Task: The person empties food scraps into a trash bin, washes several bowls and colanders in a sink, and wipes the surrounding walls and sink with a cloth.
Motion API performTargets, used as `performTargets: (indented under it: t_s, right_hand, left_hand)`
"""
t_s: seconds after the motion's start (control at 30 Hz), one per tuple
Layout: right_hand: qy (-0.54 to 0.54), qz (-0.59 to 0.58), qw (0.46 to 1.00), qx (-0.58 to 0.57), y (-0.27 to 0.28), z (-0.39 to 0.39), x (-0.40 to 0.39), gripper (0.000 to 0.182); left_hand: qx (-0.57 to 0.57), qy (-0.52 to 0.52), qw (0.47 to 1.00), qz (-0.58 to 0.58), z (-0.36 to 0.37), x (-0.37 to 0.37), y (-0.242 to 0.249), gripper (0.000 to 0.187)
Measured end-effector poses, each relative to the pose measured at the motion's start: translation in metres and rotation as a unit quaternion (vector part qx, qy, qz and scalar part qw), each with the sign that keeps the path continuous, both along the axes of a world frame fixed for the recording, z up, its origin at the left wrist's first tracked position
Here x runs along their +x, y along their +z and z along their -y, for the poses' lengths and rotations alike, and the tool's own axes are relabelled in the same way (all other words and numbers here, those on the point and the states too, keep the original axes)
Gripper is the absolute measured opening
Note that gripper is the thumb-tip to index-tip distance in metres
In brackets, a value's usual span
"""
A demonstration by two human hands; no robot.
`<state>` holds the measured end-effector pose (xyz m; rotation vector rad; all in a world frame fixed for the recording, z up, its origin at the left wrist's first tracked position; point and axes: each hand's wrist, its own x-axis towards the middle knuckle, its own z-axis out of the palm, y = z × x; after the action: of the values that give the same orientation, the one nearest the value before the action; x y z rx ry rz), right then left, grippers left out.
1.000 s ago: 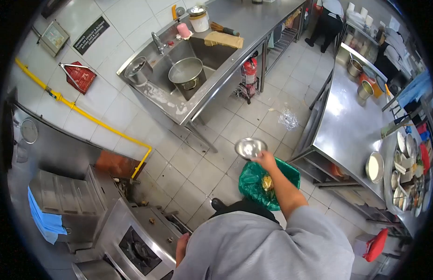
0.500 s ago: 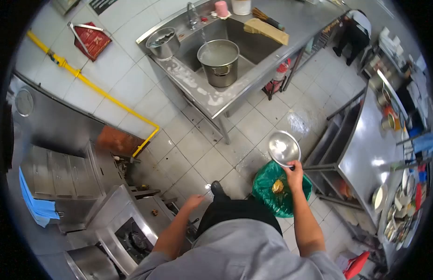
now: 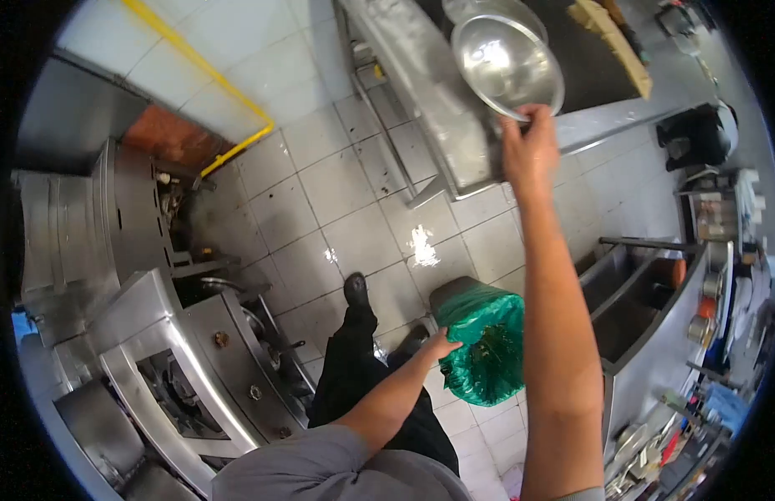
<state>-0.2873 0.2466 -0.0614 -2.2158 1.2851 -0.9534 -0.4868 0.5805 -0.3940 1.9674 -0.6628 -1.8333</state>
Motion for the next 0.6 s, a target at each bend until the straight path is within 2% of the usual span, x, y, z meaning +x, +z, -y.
performTargets:
  t_s: [0.07, 0.1, 0.23, 0.4, 0.47, 0.53, 0.6]
  right_hand:
    - [-0.001, -0.038, 0.999, -0.039, -0.006, 0.003, 0.001, 0.032]
    - [-0.017, -0.051, 0.998, -0.027, -0.005, 0.001, 0.004, 0.032]
    - [-0.031, -0.072, 0.997, 0.001, -0.004, 0.004, 0.003, 0.031]
    - [0.012, -0.104, 0.992, -0.066, -0.015, 0.039, -0.013, 0.033]
    - [0.02, -0.108, 0.992, -0.065, -0.021, 0.051, -0.018, 0.035]
    - [0.007, -0.113, 0.993, -0.042, -0.02, 0.049, -0.017, 0.035]
    - [0.002, -0.113, 0.993, -0.042, -0.02, 0.049, -0.017, 0.035]
  left_hand:
    - [-0.009, 0.042, 0.998, 0.048, -0.007, -0.024, -0.025, 0.077]
    - [0.022, 0.026, 0.997, 0.074, -0.005, -0.02, -0.015, 0.059]
    - [0.048, 0.084, 0.988, 0.121, 0.001, -0.02, -0.009, 0.046]
    - [0.034, 0.206, 0.967, 0.143, -0.004, -0.009, -0.037, 0.036]
    - [0.01, 0.212, 0.958, 0.191, -0.011, 0.034, -0.034, 0.038]
    - [0.053, 0.264, 0.949, 0.166, -0.034, 0.081, -0.05, 0.042]
    - [0.067, 0.305, 0.937, 0.154, -0.063, 0.146, -0.024, 0.046]
